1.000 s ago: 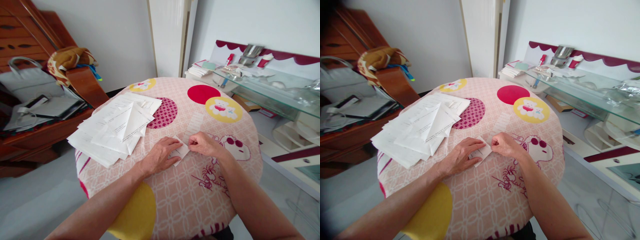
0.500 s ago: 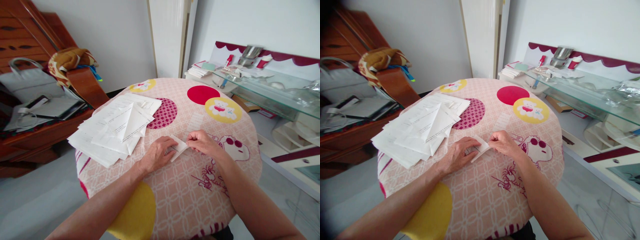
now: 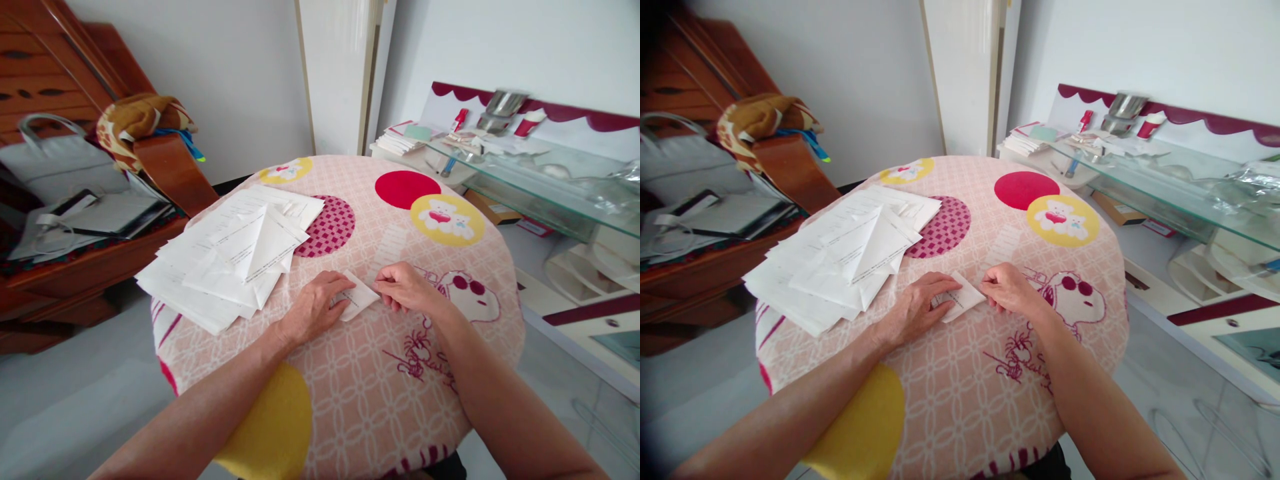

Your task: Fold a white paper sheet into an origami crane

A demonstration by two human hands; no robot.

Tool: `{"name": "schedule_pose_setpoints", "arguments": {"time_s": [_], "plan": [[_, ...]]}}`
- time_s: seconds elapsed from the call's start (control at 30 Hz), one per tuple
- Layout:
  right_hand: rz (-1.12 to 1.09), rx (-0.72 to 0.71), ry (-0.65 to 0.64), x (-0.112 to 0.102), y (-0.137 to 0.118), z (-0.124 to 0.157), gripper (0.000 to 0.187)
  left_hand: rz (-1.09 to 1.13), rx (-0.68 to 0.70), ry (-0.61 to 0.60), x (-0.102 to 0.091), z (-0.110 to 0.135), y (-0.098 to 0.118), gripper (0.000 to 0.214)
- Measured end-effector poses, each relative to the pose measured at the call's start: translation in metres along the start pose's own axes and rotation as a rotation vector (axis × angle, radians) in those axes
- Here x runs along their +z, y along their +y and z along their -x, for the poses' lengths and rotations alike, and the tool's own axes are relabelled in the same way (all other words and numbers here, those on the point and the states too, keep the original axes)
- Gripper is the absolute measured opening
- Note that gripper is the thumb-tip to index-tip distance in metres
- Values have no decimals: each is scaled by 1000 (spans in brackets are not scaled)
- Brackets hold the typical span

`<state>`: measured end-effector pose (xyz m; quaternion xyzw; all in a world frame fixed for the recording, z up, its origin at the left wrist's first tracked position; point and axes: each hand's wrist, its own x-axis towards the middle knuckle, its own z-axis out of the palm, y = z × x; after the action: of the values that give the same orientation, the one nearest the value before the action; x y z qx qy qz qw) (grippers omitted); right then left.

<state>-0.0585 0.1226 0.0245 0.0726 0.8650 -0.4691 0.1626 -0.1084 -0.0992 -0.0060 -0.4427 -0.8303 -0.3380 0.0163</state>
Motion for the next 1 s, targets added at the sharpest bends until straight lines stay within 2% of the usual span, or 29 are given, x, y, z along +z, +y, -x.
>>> {"name": "schedule_pose_setpoints", "arguments": {"time_s": [0.3,0.53,0.67,0.73,0.87,1.0], "plan": [[-50,-22,-30,-4,-2,2,27,-26,19,-4,-1,0,1,30],[37,-39,-34,-1,-2,1,23,-34,21,-2,-1,-1,2,30],[166,-167,69,6,2,-4,10,-16,-6,-6,-2,-1,2,34],[199,-232,135,9,3,-5,10,-1,-15,-8,-2,-1,3,38],[170,-336,212,11,0,-5,14,18,-24,-20,-4,-1,5,44],[85,-398,234,15,0,-5,13,27,-30,-18,-2,0,7,47]]}}
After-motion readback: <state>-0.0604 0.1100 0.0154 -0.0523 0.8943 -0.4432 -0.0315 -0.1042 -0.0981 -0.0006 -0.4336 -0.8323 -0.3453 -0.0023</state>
